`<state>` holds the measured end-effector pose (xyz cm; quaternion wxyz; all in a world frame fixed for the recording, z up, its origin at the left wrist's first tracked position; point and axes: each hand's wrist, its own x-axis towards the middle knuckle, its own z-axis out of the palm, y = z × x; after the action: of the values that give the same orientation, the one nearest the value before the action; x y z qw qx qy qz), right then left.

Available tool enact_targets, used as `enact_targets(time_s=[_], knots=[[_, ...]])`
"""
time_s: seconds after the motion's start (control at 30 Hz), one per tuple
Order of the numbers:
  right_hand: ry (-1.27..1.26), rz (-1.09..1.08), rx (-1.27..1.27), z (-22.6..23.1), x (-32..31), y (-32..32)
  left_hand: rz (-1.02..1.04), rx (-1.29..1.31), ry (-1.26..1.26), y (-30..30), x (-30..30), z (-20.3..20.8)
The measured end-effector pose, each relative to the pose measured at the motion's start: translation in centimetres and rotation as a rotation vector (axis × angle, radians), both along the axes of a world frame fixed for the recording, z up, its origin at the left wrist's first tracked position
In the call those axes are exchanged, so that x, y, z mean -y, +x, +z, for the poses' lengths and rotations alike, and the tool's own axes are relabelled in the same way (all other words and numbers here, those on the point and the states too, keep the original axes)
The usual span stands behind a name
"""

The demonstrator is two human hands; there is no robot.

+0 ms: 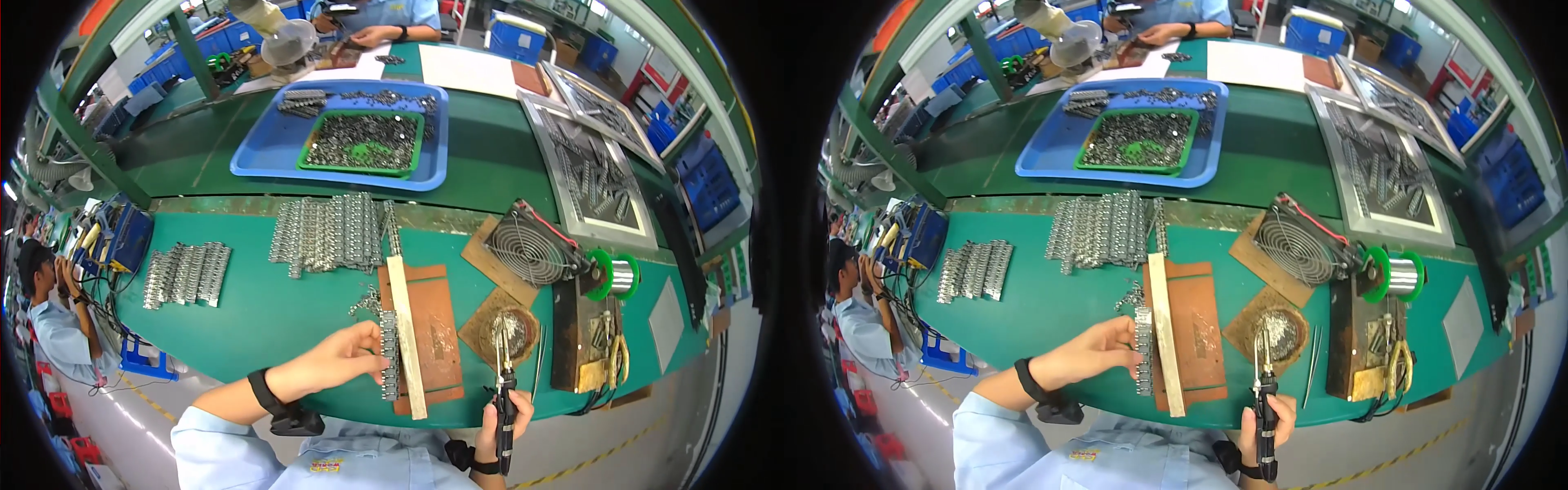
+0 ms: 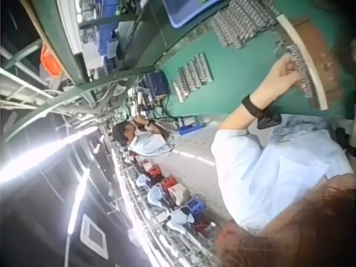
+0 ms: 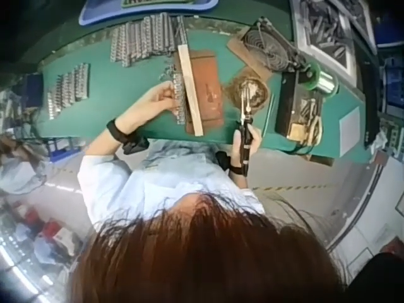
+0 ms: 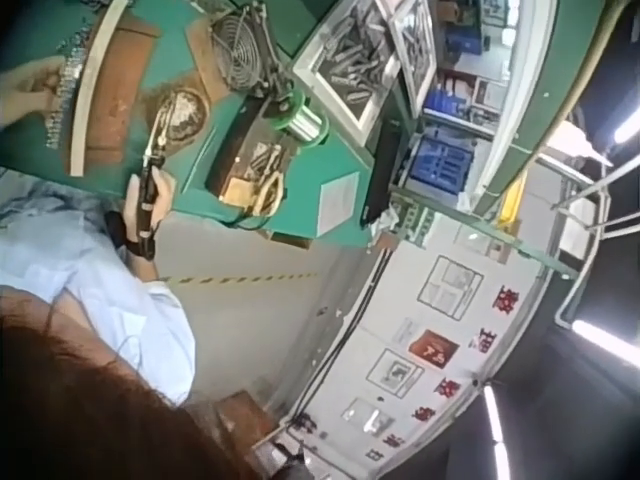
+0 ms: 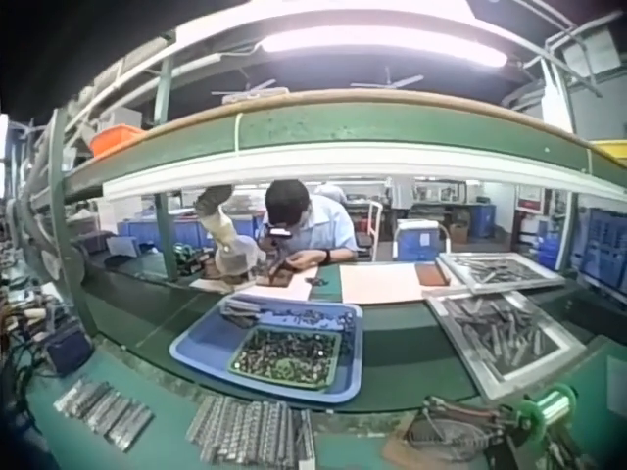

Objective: The person picks up a small component from a pile by hand, places it onto a metal strip, and secures it using a soldering iron. After repeating this for each slot on the strip, the person sets the soldering iron aside and moves the completed metal strip to a stack.

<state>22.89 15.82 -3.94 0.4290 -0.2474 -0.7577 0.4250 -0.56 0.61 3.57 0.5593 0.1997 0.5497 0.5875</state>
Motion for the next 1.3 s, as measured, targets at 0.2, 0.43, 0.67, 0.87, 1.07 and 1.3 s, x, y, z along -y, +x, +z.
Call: enact_targets(time_s=[0.2, 0.43, 0.67, 0.87, 1.07, 1.3], knots=[[-0.006, -0.011, 0.007, -0.3, 0.0, 0.3, 0.027, -0.019, -0.018, 1.5, -0.7, -2.1], [0.007, -0.019, 0.01, -0.3, 0.0, 0.5, 0.054, 0.02, -0.046, 1.6, -1.0, -1.5], [0.031, -0.008, 0.007, -0.1, 0.0, 0.3, 0.002, 0.04, -0.125, 1.2, -0.9, -1.1], [0.014, -0.006, -0.001, 0.0, 0.0, 0.4, -0.01, 0.066, -0.15, 1.0, -0.5, -0.9], [0.026, -0.003, 0.004, 0.0, -0.1, 0.4, -0.015, 0.087, -0.126, 1.3, -0.9, -1.4], [0.033, 0.002, -0.005, -0.1, -0.1, 0.4, 0.012, 0.085, -0.112, 1.6, -1.1, -1.1]])
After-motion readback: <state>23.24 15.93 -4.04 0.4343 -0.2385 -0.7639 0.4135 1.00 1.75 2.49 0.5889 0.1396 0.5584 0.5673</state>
